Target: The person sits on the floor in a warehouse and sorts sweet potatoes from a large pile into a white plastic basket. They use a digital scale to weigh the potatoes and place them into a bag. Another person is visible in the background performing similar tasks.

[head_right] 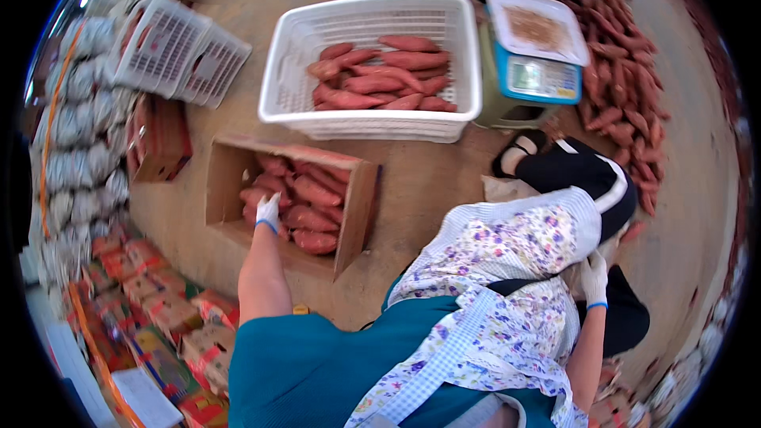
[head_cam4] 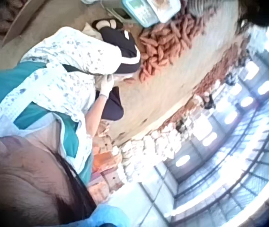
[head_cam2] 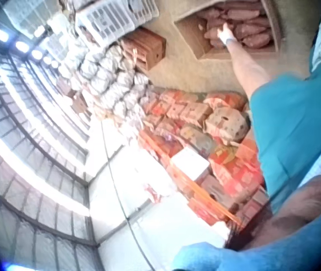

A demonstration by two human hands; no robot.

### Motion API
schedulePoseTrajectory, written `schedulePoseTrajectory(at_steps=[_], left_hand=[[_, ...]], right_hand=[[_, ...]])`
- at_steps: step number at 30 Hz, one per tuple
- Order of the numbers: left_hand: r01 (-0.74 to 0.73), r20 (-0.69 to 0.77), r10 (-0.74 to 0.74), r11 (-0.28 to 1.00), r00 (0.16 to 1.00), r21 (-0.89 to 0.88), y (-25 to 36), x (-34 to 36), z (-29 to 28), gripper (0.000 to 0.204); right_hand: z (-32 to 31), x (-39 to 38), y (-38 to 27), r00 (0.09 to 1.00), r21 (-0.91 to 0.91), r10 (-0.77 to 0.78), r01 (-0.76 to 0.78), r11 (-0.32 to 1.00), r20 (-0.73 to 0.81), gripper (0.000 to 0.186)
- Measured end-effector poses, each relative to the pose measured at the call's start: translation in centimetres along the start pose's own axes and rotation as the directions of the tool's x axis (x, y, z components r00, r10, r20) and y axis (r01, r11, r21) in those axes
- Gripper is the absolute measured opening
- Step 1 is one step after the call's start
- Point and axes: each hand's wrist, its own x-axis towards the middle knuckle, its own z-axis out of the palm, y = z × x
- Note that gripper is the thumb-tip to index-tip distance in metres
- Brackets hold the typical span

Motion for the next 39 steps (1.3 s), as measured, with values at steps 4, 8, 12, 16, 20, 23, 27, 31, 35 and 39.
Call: schedulePoseTrajectory(at_steps=[4,8,12,16,20,23,27,31,35,39], left_hand=[[-0.063,-0.048,0.051,0.957,0.998,-0.283,3.9,-5.0,3.0,0.039],[-0.385,-0.328,0.323,0.911,0.888,-0.147,14.5,-11.8,2.9,0.039],[-0.672,-0.141,0.681,0.627,0.719,-0.394,26.4,-19.3,5.2,0.033],[-0.721,0.081,0.92,0.353,0.384,-0.596,37.9,-30.5,12.7,0.026],[-0.606,0.266,0.96,0.265,0.089,-0.75,46.8,-38.4,21.8,0.021],[-0.748,0.433,0.9,0.251,-0.054,-0.615,52.4,-43.7,28.1,0.023],[-0.349,0.871,0.49,0.824,0.044,-0.446,54.8,-45.5,40.5,0.024],[-0.238,0.967,0.176,0.962,0.182,-0.131,53.8,-43.8,52.8,0.018],[-0.154,0.96,0.067,0.988,0.273,-0.025,52.5,-41.4,63.7,0.029],[-0.006,0.919,-0.07,0.997,0.388,0.078,50.9,-42.6,71.4,0.049]], right_hand=[[-1.7,-0.4,-3.8,0.998,-0.112,-0.065,0.066,0.991,0.01,0.026],[-3.4,0.4,-4.8,0.998,-0.174,-0.051,0.058,0.983,0.044,0.024],[-3.4,1.1,-3.0,0.994,-0.196,-0.073,0.087,0.977,0.078,0.024],[-5.5,1.9,-2.5,0.978,-0.246,-0.159,0.188,0.951,0.131,0.022],[-10.2,3.0,-4.1,0.968,-0.254,-0.235,0.248,0.935,0.084,0.021],[-13.1,4.0,-3.2,0.956,-0.254,-0.293,0.283,0.925,-0.001,0.02],[-15.1,5.3,-1.0,0.948,-0.271,-0.297,0.258,0.927,-0.116,0.018],[-16.9,5.6,-2.8,0.932,-0.462,-0.354,0.282,0.841,-0.075,0.013],[-18.8,5.0,-3.9,0.921,-0.224,-0.39,0.384,0.896,0.018,0.016],[-18.7,4.9,-2.0,0.965,-0.347,-0.252,0.261,0.901,0.072,0.016]])
